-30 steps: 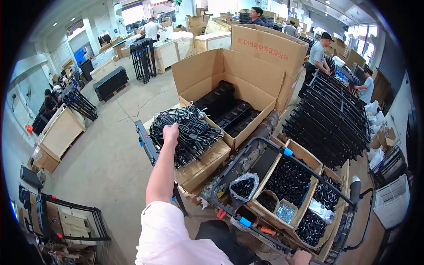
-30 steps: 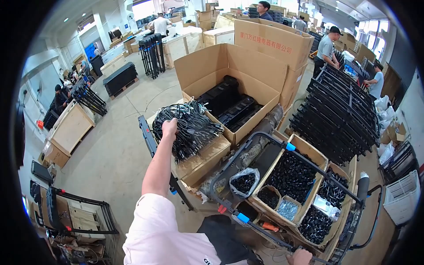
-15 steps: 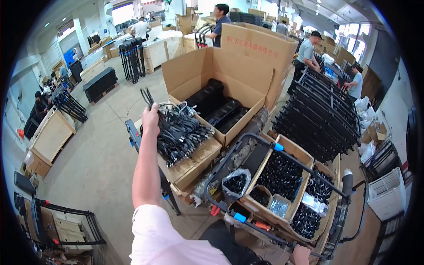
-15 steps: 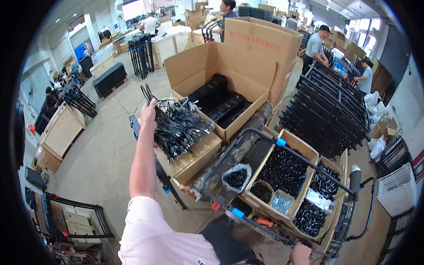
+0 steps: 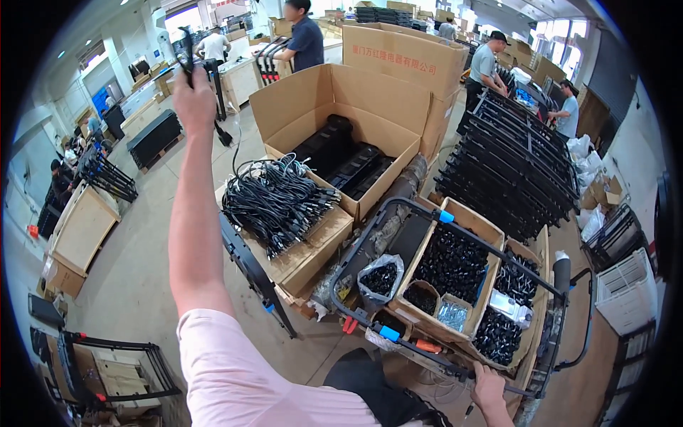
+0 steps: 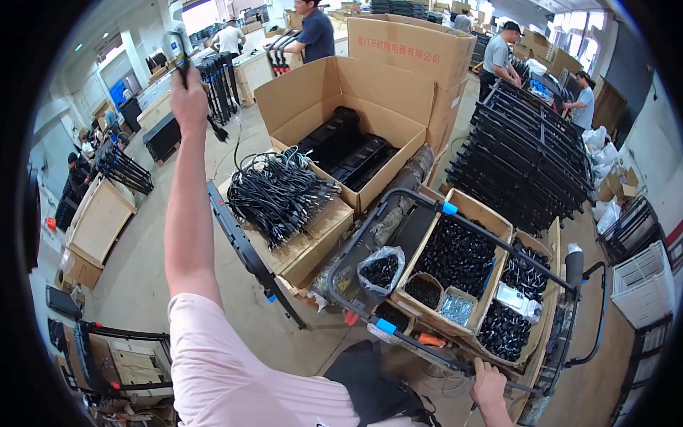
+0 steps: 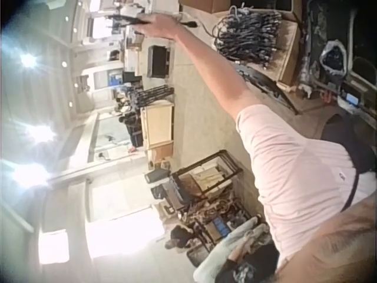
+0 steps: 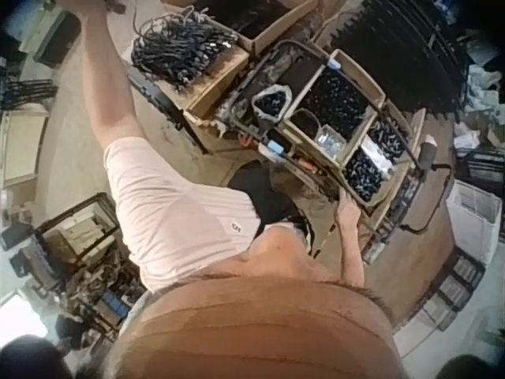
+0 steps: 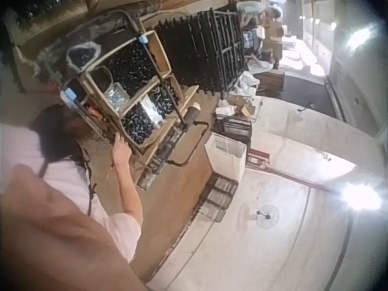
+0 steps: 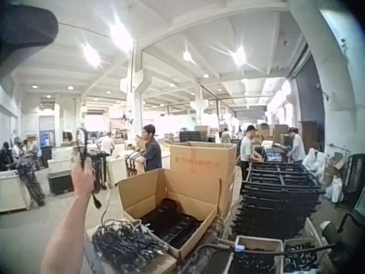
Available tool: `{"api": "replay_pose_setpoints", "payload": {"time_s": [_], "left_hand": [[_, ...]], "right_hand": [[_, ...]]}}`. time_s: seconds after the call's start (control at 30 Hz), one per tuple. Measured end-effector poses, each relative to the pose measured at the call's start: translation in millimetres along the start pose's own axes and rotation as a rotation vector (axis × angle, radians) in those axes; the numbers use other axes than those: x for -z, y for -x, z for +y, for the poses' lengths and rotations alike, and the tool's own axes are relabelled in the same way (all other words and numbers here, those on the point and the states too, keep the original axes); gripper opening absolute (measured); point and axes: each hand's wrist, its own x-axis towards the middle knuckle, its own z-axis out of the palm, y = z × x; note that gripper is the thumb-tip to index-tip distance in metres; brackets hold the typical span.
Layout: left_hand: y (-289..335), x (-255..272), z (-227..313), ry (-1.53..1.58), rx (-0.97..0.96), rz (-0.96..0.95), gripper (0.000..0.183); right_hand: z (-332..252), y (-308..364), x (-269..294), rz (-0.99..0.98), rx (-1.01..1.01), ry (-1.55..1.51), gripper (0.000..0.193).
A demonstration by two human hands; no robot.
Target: Assembling internal and external components of electric leaf blowers including wiring, tubes, and housing using hand tools.
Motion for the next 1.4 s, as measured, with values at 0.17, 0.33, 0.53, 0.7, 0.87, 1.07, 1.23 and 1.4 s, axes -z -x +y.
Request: {"api": "replay_pose_setpoints", "payload": {"time_s": [0.17,0.33,0.53,0.7,0.87,1.07,1.23,1.4], "left_hand": [[-8,4,61,0.01,-0.149,-0.045,0.032],[72,10,160,0.634,0.003,-0.386,0.031],[237,14,218,0.963,0.545,-0.977,0.031],[385,31,200,1.006,0.747,-1.467,0.023],[493,55,190,0.965,0.912,-1.77,0.018],[543,62,172,0.842,0.587,-1.649,0.025],[530,54,173,0.892,0.727,-1.724,0.03],[520,54,176,0.97,1.012,-1.785,0.032]], "right_hand": [[-13,3,10,0.112,-0.006,-0.068,0.027],[-11,-9,-6,-0.051,-0.07,0.031,0.024],[-5,-4,-25,-0.009,-0.1,0.156,0.018],[-2,-4,-8,-0.355,-0.135,0.1,0.03],[-13,8,-18,0.1,-0.085,-0.013,0.016],[-26,-3,-11,0.155,-0.055,-0.076,0.021],[-27,-12,-33,0.029,-0.208,0.04,0.02],[-32,-15,-31,0.119,-0.121,-0.166,0.027]]}}
